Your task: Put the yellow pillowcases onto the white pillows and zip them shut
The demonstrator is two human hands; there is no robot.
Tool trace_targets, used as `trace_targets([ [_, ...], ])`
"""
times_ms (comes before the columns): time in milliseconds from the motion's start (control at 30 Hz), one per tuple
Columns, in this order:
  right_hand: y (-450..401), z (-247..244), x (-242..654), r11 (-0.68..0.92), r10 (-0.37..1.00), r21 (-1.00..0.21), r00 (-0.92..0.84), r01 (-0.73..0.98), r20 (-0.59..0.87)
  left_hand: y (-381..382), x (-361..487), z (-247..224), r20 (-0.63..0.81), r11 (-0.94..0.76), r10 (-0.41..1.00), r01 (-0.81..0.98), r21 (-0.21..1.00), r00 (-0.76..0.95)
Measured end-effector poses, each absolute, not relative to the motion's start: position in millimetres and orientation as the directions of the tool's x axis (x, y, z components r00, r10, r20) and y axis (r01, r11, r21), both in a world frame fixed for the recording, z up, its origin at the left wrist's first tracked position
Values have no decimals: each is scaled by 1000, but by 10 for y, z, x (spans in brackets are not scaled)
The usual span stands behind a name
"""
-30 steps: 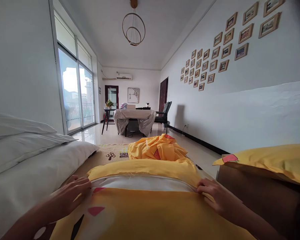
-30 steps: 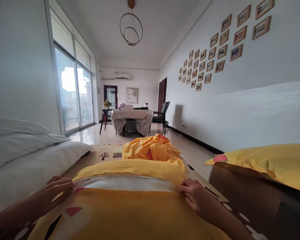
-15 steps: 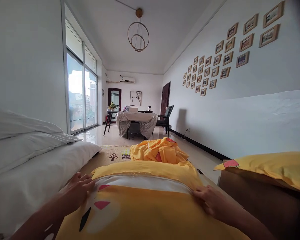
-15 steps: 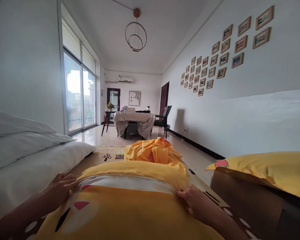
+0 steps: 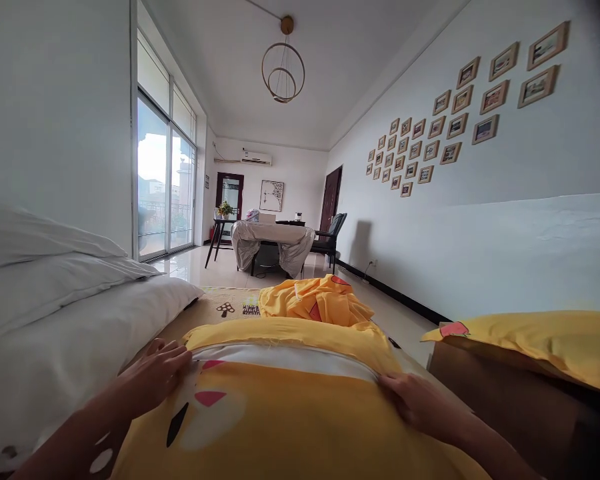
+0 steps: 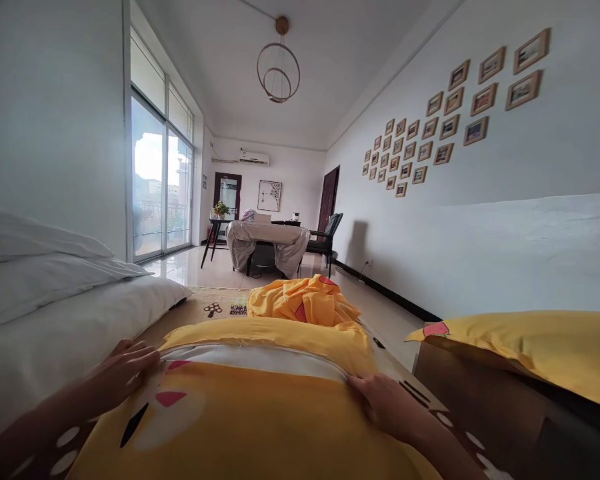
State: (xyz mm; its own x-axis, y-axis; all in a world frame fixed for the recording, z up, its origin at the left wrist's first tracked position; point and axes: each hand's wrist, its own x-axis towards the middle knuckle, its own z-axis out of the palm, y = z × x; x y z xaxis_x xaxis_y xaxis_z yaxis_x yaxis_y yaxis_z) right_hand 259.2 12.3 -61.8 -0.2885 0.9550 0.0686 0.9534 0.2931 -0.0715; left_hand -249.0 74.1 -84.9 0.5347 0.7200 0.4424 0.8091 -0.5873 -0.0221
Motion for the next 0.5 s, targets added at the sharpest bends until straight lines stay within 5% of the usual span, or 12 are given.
trace_targets([
  [500,149,-694,2479,282,958,14,-282,959,40,657,-2491,-817,493,-606,698,795,18,520],
])
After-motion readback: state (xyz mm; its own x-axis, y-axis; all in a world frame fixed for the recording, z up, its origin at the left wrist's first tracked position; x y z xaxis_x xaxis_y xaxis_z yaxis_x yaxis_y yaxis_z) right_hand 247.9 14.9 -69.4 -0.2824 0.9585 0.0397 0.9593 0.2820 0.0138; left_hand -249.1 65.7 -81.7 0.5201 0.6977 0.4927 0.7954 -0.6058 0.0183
